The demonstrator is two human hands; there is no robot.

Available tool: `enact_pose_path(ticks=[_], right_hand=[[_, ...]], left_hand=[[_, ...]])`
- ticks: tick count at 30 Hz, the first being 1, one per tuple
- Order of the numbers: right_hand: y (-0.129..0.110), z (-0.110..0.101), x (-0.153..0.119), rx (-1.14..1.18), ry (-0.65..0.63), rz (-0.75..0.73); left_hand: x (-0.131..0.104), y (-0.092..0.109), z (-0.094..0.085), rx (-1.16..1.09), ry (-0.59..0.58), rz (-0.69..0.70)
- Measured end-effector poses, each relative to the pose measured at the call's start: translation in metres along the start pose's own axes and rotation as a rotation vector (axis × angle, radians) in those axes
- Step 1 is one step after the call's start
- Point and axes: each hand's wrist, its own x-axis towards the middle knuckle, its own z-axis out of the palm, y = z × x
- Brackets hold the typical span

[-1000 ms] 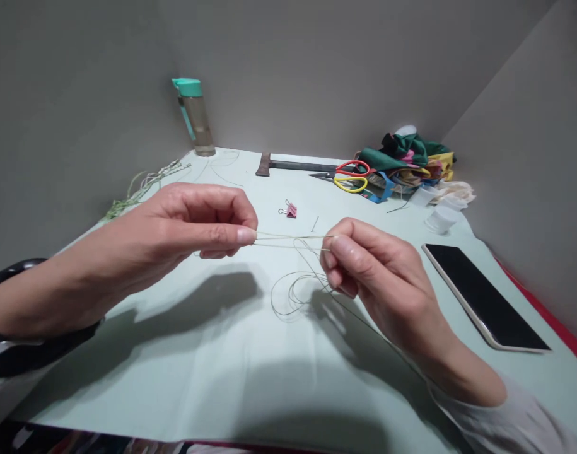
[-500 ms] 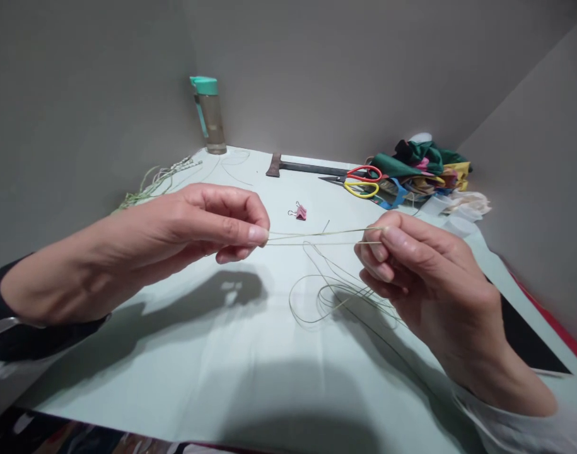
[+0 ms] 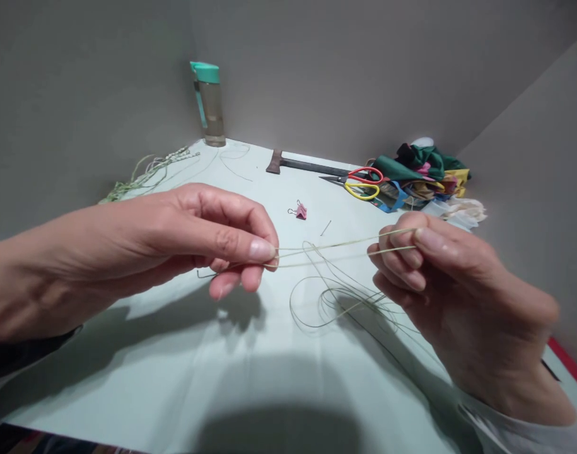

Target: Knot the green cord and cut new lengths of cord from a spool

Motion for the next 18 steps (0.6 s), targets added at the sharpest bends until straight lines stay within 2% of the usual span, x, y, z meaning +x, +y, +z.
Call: enact_pose_path(ticks=[7, 10, 13, 16, 18], right_hand=[[-0.014, -0.005, -0.001, -0.076, 0.069, -0.014], [-0.02, -0.012, 0.001, -0.118, 0.1, -0.073], [-0.025, -0.017, 0.001, -0.126, 0.181, -0.136], [-0.028, -0.018, -0.001, -0.138, 0.281, -0.12], [-0.029, -0.018, -0.003, -0.127, 0.304, -0.119]], left_hand=[[0.0, -0.006, 0.001, -0.031, -0.001, -0.029], [-0.001, -0.007, 0.001, -0.054, 0.001, -0.06], [-0.001, -0.008, 0.0, -0.043, 0.005, -0.057], [0.0, -0.011, -0.001, -0.014, 0.007, -0.056], [0.0, -0.012, -0.001, -0.025, 0.002, -0.068]])
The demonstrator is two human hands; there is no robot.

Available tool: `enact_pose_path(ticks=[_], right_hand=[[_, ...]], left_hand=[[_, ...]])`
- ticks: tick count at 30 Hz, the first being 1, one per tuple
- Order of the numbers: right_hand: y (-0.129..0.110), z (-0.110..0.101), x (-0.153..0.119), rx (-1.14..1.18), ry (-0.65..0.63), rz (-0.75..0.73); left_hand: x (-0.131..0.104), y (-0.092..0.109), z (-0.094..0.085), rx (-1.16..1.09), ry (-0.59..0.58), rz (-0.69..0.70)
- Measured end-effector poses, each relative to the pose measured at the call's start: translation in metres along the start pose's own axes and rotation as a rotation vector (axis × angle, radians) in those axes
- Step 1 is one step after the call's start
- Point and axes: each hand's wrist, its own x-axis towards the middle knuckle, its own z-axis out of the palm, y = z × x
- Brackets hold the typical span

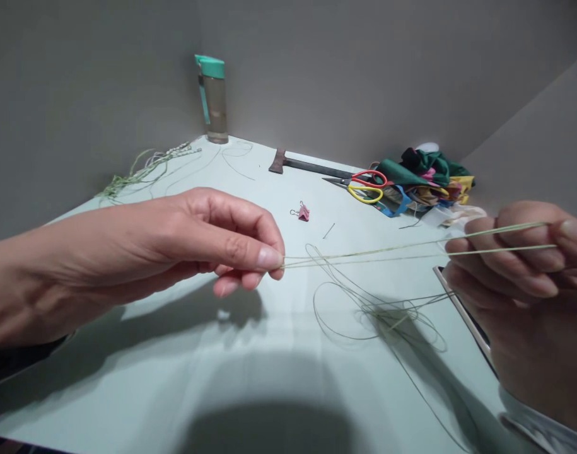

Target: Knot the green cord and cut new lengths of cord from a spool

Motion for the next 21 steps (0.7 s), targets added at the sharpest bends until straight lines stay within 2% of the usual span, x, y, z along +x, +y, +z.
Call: enact_pose_path(ticks=[7, 10, 12, 14, 16, 18, 21], right_hand=[[0.001, -0.017, 0.005, 0.045, -0.067, -0.016], [0.002, -0.028, 0.01, -0.053, -0.265, -0.063], [0.003, -0.03, 0.01, -0.257, -0.353, -0.107], [0.006, -0.023, 0.008, -0.484, -0.308, -0.168], [0.011, -0.01, 0.002, -0.555, -0.277, -0.228], [0.017, 0.007, -0.007, -0.438, -0.408, -0.19], [0.028, 0.031, -0.02, -0.214, -0.607, 0.066]], left_hand=[[-0.001, 0.001, 0.0, -0.045, -0.019, 0.017], [-0.001, 0.0, -0.003, -0.025, 0.012, 0.037], [0.0, -0.003, -0.005, 0.022, 0.021, 0.047], [0.001, -0.006, -0.004, 0.078, 0.015, 0.054], [0.004, -0.007, 0.002, 0.124, 0.007, 0.072], [0.006, -0.006, 0.01, 0.144, 0.008, 0.104], [0.009, -0.003, 0.023, 0.159, 0.047, 0.141]])
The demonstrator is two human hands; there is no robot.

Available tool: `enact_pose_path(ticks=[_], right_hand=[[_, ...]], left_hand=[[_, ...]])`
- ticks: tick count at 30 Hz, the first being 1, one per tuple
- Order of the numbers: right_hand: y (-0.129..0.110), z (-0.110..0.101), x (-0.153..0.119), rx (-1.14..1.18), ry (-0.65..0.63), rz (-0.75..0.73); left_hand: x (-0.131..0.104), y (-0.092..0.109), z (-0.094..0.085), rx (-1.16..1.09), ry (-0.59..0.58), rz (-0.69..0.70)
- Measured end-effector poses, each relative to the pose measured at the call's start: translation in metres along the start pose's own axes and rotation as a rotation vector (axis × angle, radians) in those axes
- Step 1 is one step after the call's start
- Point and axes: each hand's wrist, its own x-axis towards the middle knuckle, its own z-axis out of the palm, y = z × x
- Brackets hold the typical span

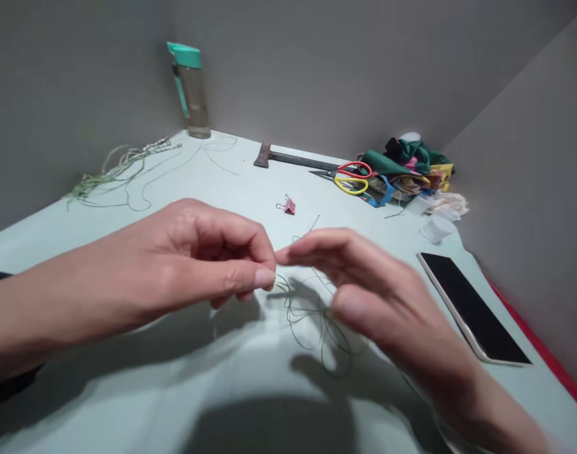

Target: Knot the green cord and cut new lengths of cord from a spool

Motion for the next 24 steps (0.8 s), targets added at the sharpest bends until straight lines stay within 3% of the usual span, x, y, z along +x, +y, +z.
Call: enact_pose_path(ticks=[5, 12, 20, 24], right_hand=[[0.01, 0.024, 0.004, 0.258, -0.108, 0.274], [0.014, 0.021, 0.005, 0.419, -0.011, 0.244], [0.016, 0.014, 0.002, 0.436, 0.019, 0.236], [0.017, 0.015, 0.001, 0.428, 0.044, 0.22]], left_hand=[[0.0, -0.001, 0.01, 0.029, 0.013, 0.034], [0.003, -0.005, 0.008, -0.029, 0.063, -0.029], [0.007, -0.015, 0.006, -0.264, 0.035, -0.019], [0.006, -0.013, 0.006, -0.242, 0.063, -0.022]])
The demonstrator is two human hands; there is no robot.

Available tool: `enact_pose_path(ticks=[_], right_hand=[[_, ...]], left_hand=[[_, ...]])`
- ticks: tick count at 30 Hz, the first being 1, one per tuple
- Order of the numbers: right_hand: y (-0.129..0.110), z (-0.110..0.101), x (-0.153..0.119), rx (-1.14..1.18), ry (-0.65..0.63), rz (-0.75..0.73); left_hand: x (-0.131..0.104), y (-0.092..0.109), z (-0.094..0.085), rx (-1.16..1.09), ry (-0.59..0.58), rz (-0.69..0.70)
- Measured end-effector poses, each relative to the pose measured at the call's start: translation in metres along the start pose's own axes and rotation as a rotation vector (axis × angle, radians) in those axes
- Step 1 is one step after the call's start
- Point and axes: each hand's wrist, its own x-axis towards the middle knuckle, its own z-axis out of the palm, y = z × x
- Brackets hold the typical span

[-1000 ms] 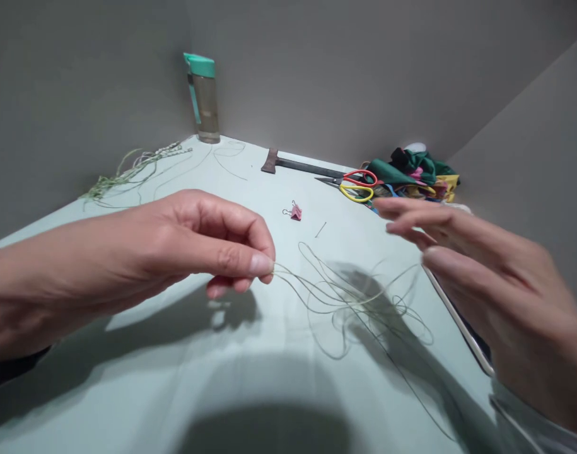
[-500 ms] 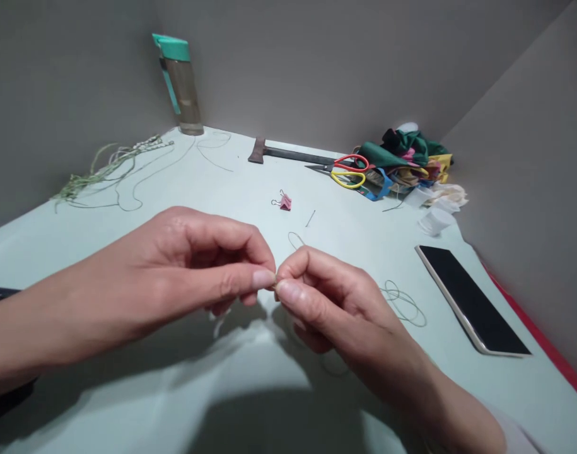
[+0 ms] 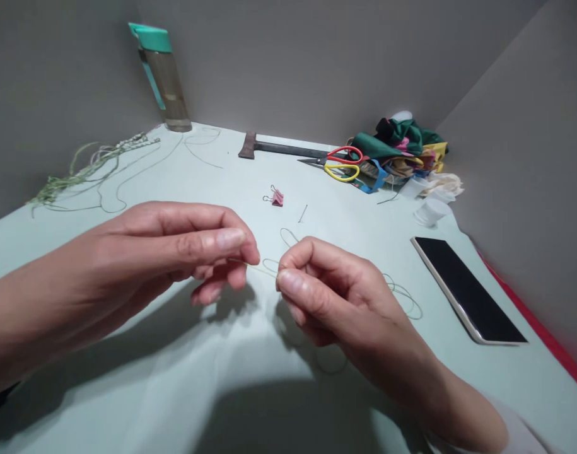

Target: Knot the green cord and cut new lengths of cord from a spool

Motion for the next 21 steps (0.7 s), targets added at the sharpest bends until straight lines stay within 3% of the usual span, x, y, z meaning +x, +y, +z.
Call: enact_pose_path(ticks=[7, 12, 17, 21], right_hand=[[0.003, 0.005, 0.001, -0.037, -0.036, 0.011], [0.001, 0.005, 0.002, -0.085, -0.038, 0.027], [-0.005, 0.0, -0.001, -0.052, 0.003, 0.014], [-0.009, -0.003, -0.002, -0.025, 0.031, 0.012]], left_hand=[[0.001, -0.003, 0.005, 0.173, 0.014, 0.005], [0.003, -0.003, 0.004, 0.138, -0.059, 0.003], [0.0, 0.004, 0.002, 0.093, -0.064, -0.077], [0.002, 0.001, 0.001, 0.034, -0.062, -0.04]])
